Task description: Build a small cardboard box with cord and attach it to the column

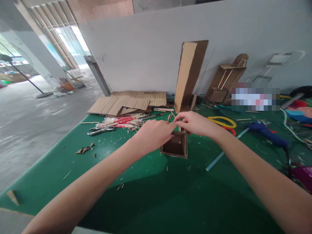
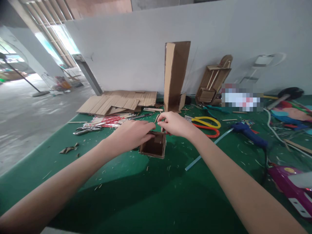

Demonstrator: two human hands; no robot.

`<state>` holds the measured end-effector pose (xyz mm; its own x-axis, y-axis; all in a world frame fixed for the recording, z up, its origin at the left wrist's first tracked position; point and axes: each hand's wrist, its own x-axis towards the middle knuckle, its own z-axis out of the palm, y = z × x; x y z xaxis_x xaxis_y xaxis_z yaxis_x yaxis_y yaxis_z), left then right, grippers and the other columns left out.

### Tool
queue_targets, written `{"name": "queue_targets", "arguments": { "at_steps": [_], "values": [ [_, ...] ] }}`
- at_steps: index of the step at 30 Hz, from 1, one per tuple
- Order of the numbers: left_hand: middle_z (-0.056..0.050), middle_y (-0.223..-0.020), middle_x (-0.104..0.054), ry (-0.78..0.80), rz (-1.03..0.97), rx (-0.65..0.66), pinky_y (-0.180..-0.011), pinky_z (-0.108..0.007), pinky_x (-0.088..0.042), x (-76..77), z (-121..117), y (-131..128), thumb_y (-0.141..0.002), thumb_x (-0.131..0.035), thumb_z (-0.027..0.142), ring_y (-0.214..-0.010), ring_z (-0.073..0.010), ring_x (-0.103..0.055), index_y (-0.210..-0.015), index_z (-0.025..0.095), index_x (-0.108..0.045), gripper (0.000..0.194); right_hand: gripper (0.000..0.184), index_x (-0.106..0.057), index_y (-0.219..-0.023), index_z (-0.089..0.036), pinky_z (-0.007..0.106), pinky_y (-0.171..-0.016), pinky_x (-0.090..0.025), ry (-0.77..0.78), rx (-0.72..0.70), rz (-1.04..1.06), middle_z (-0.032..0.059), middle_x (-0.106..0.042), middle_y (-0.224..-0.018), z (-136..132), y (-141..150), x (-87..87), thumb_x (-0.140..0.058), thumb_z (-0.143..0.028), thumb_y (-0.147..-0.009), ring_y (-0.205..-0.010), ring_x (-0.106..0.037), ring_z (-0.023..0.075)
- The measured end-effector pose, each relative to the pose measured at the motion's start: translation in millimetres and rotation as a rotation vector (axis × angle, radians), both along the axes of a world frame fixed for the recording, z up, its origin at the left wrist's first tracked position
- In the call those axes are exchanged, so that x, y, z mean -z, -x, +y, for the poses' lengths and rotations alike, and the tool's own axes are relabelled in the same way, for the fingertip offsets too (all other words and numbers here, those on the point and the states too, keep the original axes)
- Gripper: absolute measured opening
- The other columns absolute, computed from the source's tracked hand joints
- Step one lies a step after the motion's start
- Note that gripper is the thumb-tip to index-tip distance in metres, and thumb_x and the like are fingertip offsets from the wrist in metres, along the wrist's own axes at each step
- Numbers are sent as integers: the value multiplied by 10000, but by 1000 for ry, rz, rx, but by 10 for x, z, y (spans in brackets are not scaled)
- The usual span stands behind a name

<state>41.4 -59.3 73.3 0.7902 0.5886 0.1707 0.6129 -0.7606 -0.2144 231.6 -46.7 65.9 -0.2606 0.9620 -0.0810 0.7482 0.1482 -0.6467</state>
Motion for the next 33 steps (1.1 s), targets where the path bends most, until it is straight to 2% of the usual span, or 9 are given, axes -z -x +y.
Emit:
{"name": "queue_targets", "arguments": {
  "at_steps": [3,7,9,16,22,28,33],
  "values": [
    [-60,-819,-671,-17,29,30,-506,-267,-376,-10,6,11,-927,-473,226,-696,-202,-658,-1040,152,-595,182,160,-601,-945,-186,228,-466,-416,-7,-6,17,26,-676,-699,20,-9,23,-511,-282,-853,-499,-574,114],
    [-53,-897,-686,52,30,112,-534,-255,-383,-53,36,52,-898,-569,339,-735,-191,-657,-997,167,-598,201,156,-597,-940,-189,232,-465,-422,-7,-22,34,28,-682,-728,21,-8,33,-492,-272,-859,-494,-563,108],
    [-49,-902,-691,57,25,102,-526,-255,-373,-60,45,63,-894,-579,364,-728,-193,-657,-983,169,-601,216,158,-601,-938,-187,228,-460,-415,-21,-23,21,28,-681,-722,18,-3,33,-488,-268,-863,-491,-554,103],
    [-47,-871,-702,-15,43,70,-506,-264,-346,-44,14,33,-935,-520,293,-712,-193,-662,-996,167,-620,173,186,-629,-962,-194,236,-467,-395,-60,-20,-36,18,-688,-721,16,13,35,-491,-277,-869,-486,-558,102],
    [-26,-873,-705,37,35,113,-480,-251,-315,-97,18,66,-858,-613,463,-681,-171,-655,-941,180,-613,295,190,-623,-961,-181,244,-467,-404,-48,-23,6,30,-696,-738,22,8,52,-485,-265,-861,-492,-556,105],
    [-28,-788,-697,-26,46,29,-505,-243,-352,-58,8,36,-919,-540,358,-665,-179,-664,-1023,183,-614,217,190,-640,-939,-182,256,-468,-372,-83,-9,-42,23,-685,-696,24,28,55,-493,-271,-858,-466,-545,107],
    [-26,-744,-687,-46,45,18,-505,-247,-355,-26,-3,10,-943,-484,333,-656,-191,-665,-1018,191,-621,211,196,-663,-892,-190,262,-494,-342,-161,-26,-55,14,-681,-688,35,24,71,-496,-285,-855,-485,-519,105]
  ]
}}
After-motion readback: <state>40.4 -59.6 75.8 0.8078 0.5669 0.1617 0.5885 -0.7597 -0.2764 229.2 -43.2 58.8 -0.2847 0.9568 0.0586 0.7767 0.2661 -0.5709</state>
